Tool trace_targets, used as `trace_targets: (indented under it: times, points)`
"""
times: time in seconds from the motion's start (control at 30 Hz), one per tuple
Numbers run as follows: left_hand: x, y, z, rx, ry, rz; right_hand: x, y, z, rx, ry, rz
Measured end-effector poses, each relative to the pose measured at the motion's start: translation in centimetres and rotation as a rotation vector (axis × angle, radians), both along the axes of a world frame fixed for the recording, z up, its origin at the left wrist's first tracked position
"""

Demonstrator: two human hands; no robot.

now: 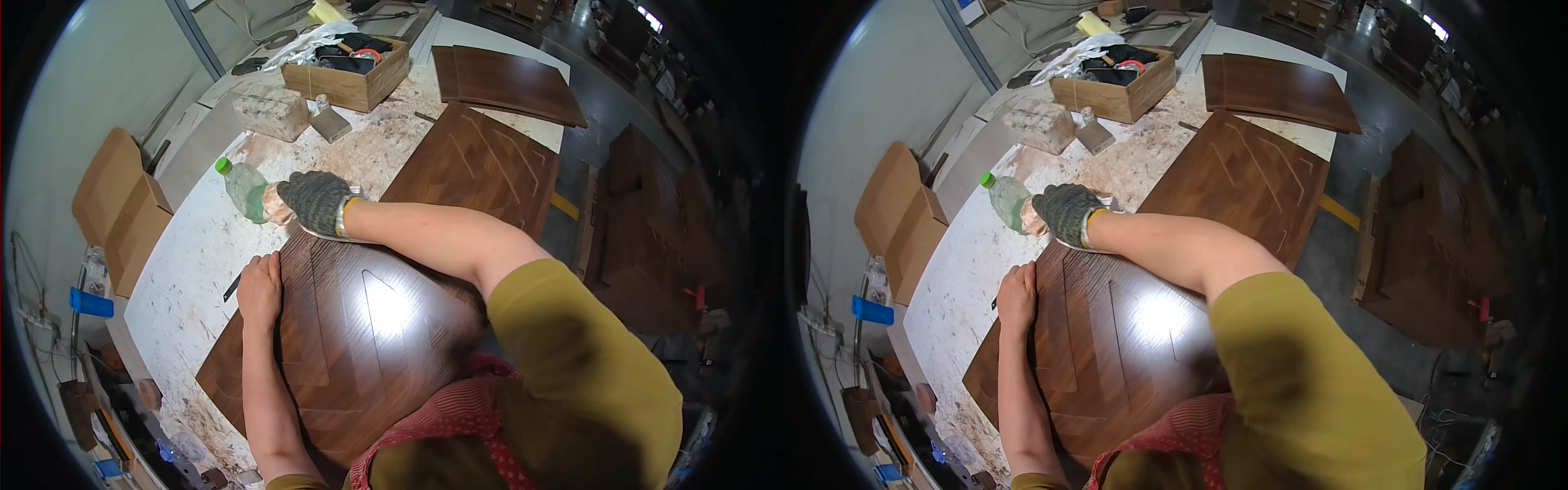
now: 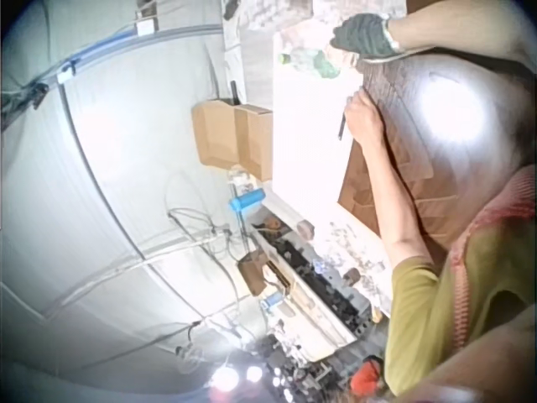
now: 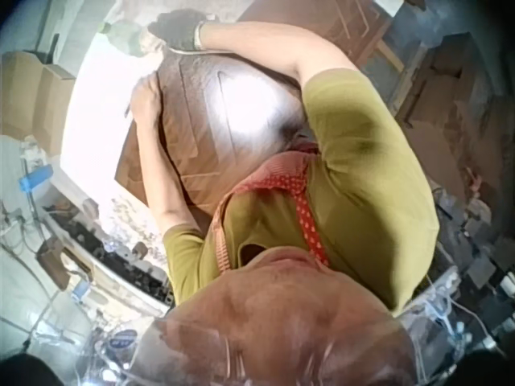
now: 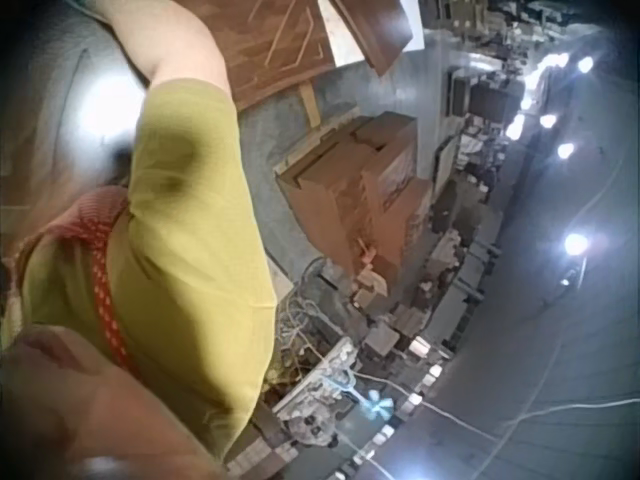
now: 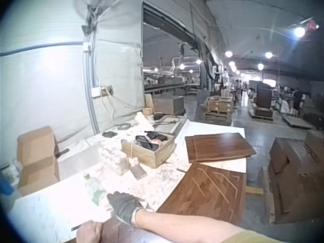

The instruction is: The person wipes wooden panels with a cloth, pours liquid from a bottle onto the cloth, and scrapes surfaces and grooves on the panels using a small blade.

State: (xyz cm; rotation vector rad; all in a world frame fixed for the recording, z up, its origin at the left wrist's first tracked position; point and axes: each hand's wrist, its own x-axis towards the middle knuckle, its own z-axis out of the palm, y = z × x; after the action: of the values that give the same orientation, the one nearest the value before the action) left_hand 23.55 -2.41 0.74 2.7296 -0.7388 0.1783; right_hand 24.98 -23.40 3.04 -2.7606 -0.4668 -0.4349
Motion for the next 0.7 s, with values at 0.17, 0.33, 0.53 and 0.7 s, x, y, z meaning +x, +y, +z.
trace_targets:
  times: [0.17,0.33,0.53,0.7]
  points:
    - [0.3,2.7,-2.1,0.119,-0.078,0.023,-2.7,-3.1,5.2,0.276,0.260,0.191]
    - [-0.1,0.9,0.1,0.048,0.100,0.148,-9.6,-7.2,5.6,0.488,0.439,0.414]
    - [0.1,1.0,-0.5,-0.015,0.075,0.076,-5.1,-0.7,0.8,-0.093,0.139,-0.004]
    - [-0.2,1.3,-1.1,-0.016,0.054,0.193,3.7,-1.4,1.8,-0.054,0.323,-0.211]
